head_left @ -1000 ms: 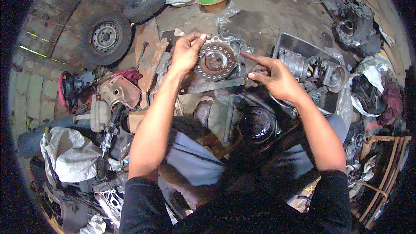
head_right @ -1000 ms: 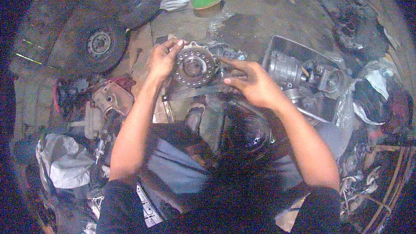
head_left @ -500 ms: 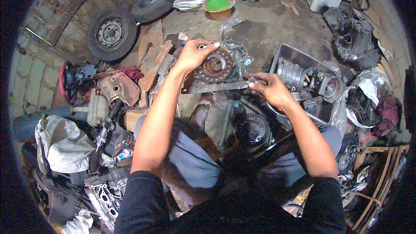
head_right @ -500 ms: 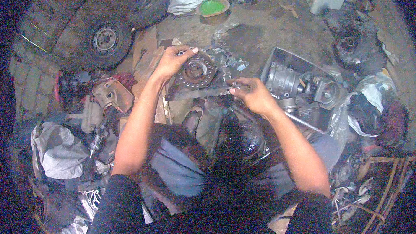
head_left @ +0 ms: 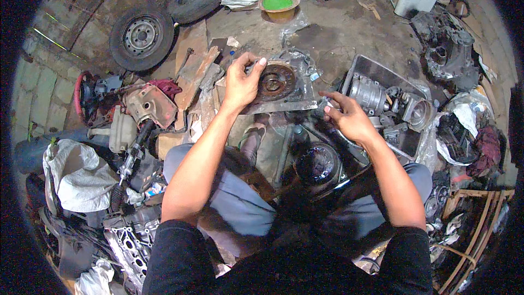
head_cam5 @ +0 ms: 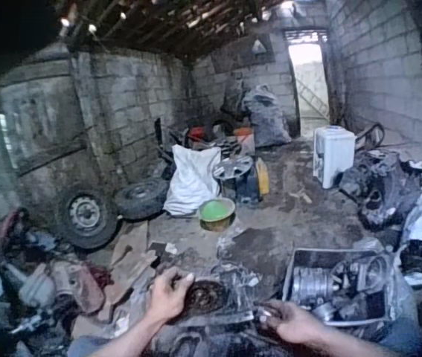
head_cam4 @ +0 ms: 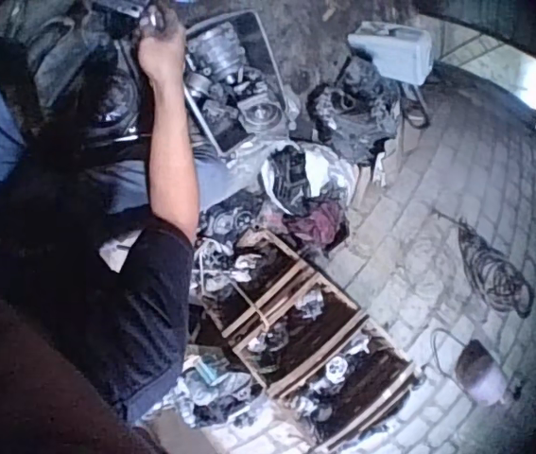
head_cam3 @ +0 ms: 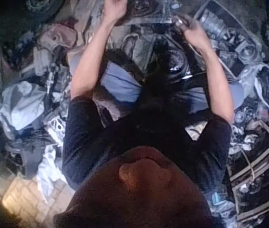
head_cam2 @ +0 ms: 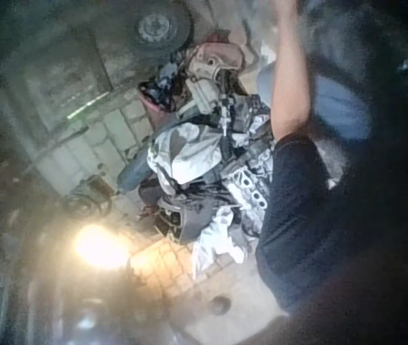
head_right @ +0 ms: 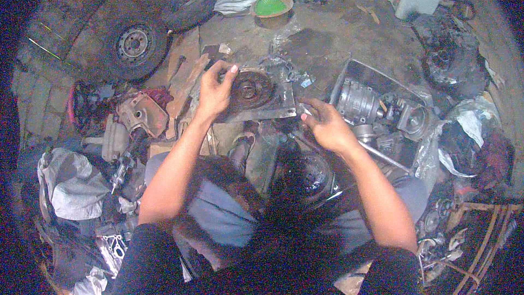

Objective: The person sits on the floor and assembles various mechanical components, including a clutch assembly and a water pump. They handle parts by hand, aligning and fitting them together in a cluttered workshop environment.

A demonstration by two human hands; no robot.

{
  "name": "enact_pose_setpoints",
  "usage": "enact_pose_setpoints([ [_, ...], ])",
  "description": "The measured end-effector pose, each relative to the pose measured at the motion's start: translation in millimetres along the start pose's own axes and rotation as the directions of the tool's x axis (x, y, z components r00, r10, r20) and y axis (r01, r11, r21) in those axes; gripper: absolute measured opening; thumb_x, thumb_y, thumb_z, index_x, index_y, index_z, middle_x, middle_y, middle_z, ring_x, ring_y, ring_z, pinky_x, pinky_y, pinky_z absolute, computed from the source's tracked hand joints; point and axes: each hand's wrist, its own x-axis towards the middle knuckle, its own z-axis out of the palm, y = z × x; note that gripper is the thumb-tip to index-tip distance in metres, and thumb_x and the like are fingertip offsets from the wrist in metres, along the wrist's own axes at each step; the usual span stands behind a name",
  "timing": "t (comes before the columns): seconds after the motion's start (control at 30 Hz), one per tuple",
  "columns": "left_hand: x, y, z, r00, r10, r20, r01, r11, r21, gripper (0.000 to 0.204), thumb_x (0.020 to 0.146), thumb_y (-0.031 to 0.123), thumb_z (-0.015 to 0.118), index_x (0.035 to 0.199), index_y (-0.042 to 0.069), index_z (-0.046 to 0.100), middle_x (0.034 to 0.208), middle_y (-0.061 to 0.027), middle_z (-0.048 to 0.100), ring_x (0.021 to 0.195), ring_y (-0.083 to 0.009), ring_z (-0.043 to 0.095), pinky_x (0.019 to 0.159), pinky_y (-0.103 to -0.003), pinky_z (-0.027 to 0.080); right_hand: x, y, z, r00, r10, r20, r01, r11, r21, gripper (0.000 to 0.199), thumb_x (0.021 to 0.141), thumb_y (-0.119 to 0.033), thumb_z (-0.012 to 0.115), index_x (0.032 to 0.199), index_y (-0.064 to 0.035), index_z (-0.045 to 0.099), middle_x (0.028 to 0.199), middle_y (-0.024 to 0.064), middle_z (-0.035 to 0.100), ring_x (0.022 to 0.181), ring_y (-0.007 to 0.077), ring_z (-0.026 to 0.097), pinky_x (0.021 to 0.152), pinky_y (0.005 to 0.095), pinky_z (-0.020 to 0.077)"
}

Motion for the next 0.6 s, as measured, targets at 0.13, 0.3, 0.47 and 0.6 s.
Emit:
enact_pose_setpoints([
  [0.13,-10,-2,-7,0.999,0.025,0.03,-0.021,0.993,-0.117,0.019,0.094,0.017,0.074,0.097,0.0,0.065,0.093,-0.0079,0.07,0.09,-0.0147,0.061,0.086,-0.033,0.049,-3,-13,6,0.999,0.032,0.037,-0.036,0.991,0.129,0.029,0.099,-0.016,0.063,0.122,0.0016,0.065,0.106,0.0141,0.076,0.089,0.019,0.064,0.082,0.0344,0.0492],
  [0.3,-15,1,-20,0.975,0.122,0.183,-0.109,0.991,-0.08,0.027,0.088,0.014,0.08,0.108,0.002,0.067,0.102,-0.0077,0.071,0.102,-0.0163,0.064,0.095,-0.034,0.049,1,-13,7,0.998,0.037,0.053,-0.041,0.997,0.073,0.02,0.102,-0.014,0.061,0.116,0.0009,0.061,0.091,0.0063,0.075,0.061,0.0064,0.048,0.053,0.0254,0.0405],
  [0.47,-12,9,-21,0.948,0.166,0.27,-0.16,0.986,-0.047,0.036,0.084,0.019,0.084,0.115,0.004,0.074,0.117,-0.0153,0.073,0.116,-0.0214,0.066,0.103,-0.037,0.048,1,-7,13,0.998,-0.065,0.021,0.066,0.997,-0.041,0.018,0.101,-0.016,0.063,0.109,0.0005,0.065,0.085,0.0052,0.073,0.059,0.0071,0.049,0.053,0.027,0.04],
  [0.6,-11,2,-21,0.983,-0.047,0.18,0.033,0.996,0.081,0.044,0.086,0.034,0.082,0.112,-0.001,0.076,0.115,-0.0227,0.074,0.11,-0.0263,0.071,0.097,-0.037,0.052,1,-15,25,0.996,-0.077,-0.041,0.073,0.994,-0.082,0.021,0.099,-0.019,0.064,0.105,0.001,0.068,0.085,0.0118,0.074,0.077,0.0212,0.065,0.072,0.0364,0.048],
])
